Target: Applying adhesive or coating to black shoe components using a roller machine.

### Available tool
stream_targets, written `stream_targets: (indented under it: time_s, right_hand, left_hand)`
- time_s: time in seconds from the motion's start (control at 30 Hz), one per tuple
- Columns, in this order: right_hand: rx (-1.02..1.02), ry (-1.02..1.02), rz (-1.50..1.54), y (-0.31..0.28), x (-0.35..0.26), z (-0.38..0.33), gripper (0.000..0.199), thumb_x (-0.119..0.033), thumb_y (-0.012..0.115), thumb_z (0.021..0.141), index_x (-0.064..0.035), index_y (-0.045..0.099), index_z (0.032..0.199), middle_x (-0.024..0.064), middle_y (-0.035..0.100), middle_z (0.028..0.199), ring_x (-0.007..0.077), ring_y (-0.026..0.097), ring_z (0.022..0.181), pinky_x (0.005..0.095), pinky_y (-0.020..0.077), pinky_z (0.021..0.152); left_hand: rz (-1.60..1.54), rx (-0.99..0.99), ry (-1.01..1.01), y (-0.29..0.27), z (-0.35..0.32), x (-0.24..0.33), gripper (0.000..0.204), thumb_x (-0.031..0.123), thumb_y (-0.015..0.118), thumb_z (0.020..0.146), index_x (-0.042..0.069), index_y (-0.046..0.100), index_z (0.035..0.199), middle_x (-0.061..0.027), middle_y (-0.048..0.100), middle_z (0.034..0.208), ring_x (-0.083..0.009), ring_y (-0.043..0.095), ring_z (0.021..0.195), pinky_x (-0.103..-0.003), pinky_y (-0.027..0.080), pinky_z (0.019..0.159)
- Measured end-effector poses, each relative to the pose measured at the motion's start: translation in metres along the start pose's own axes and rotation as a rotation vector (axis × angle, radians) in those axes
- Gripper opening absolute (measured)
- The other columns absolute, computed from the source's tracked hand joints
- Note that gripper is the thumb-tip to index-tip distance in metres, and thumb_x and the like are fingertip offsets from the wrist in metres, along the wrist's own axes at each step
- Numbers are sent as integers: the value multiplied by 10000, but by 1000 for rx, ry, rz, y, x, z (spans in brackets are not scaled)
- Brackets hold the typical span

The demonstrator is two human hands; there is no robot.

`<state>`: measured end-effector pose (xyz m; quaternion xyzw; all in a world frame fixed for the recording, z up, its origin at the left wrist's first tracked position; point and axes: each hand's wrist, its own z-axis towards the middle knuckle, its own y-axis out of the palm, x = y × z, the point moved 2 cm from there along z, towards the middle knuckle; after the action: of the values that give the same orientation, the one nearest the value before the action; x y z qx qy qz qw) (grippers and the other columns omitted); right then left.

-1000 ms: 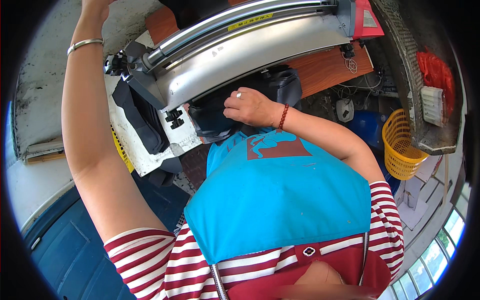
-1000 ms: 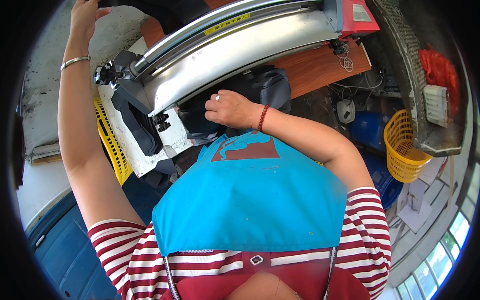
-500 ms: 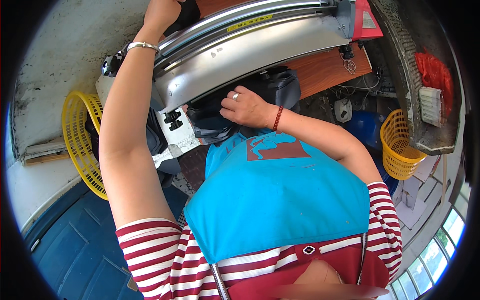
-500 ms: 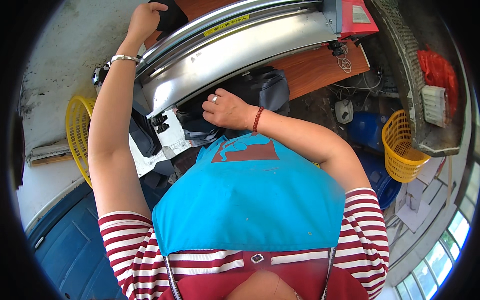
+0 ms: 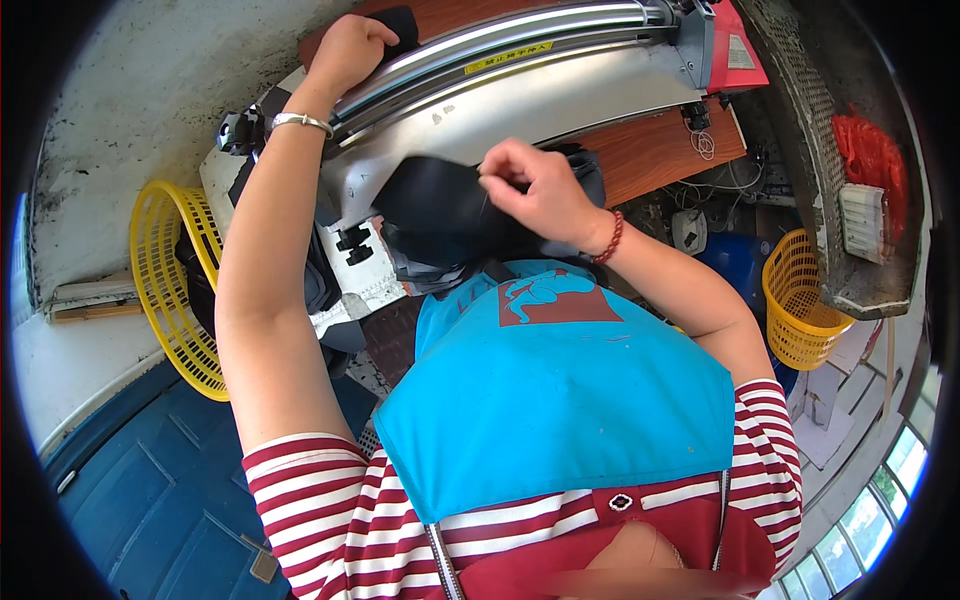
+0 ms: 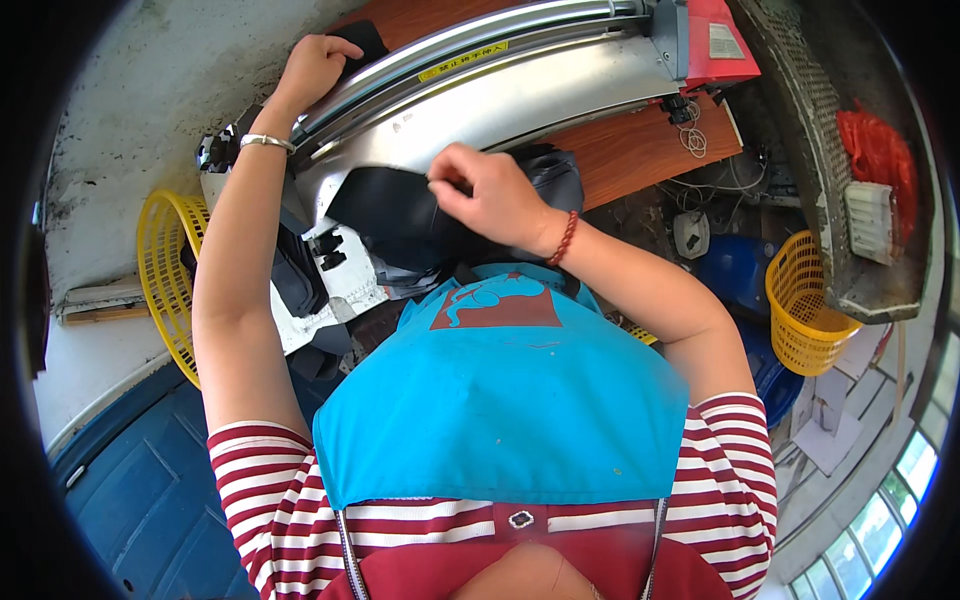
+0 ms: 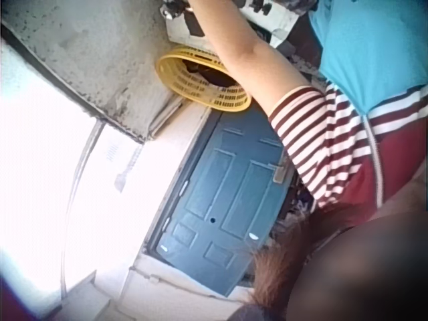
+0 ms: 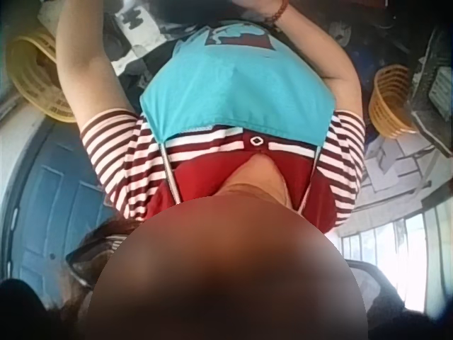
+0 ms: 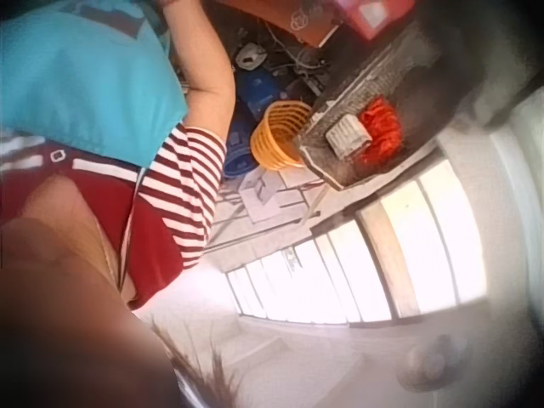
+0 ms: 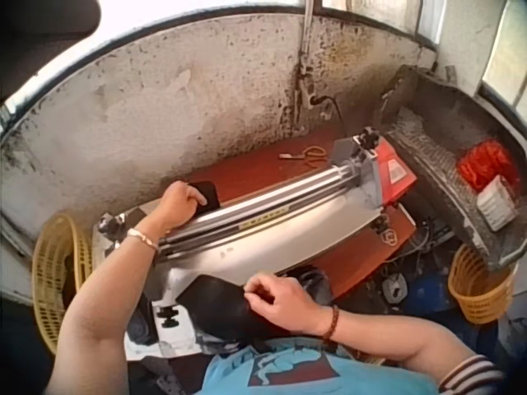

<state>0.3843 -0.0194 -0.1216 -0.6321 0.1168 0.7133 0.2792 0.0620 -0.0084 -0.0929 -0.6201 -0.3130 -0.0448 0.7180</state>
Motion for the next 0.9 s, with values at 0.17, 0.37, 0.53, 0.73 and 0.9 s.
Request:
stream_targets:
  time_s: [0.17, 0.37, 0.53, 0.73, 0.9]
  right_hand:
    - [65, 262, -24, -28, -1, 32, 117, -56, 652, 974, 7, 635, 1072, -21, 654, 803, 10, 565, 723, 201, 467, 647]
    - [190, 146, -309, -29, 12, 76, 143, -92, 674, 952, -3, 679, 1064, 60, 722, 882, 115, 679, 786, 273, 544, 727]
    - [166, 40, -595, -47, 9, 53, 117, -119, 706, 905, -53, 697, 1001, 77, 728, 910, 235, 702, 789, 344, 563, 702]
    - [226, -262, -828, -30, -6, 26, 71, -119, 728, 863, -138, 687, 918, 26, 650, 887, 245, 693, 754, 353, 554, 630]
    - [203, -280, -717, -35, -12, 37, 115, -111, 746, 839, -111, 684, 937, 36, 657, 920, 257, 684, 770, 362, 555, 652]
  left_hand:
    - [-36, -265, -67, 7, -4, 13, 429, 331, 549, 951, -44, 752, 995, -221, 731, 896, -274, 687, 847, -391, 513, 864]
    - [-74, -333, -184, 8, 2, 11, 538, 426, 523, 979, -65, 742, 956, -179, 738, 891, -243, 682, 827, -376, 513, 834]
    - [-205, -327, -357, 17, 18, -11, 250, 253, 668, 935, 40, 751, 1037, -83, 739, 896, -128, 667, 765, -293, 537, 750]
    - [-289, -329, -285, 29, 25, -17, 257, 225, 773, 831, 18, 777, 983, -97, 749, 877, -157, 676, 778, -313, 541, 757]
    - [-382, -314, -267, 27, 26, -1, 159, 123, 765, 800, 12, 760, 913, -52, 724, 830, -120, 644, 733, -289, 523, 698]
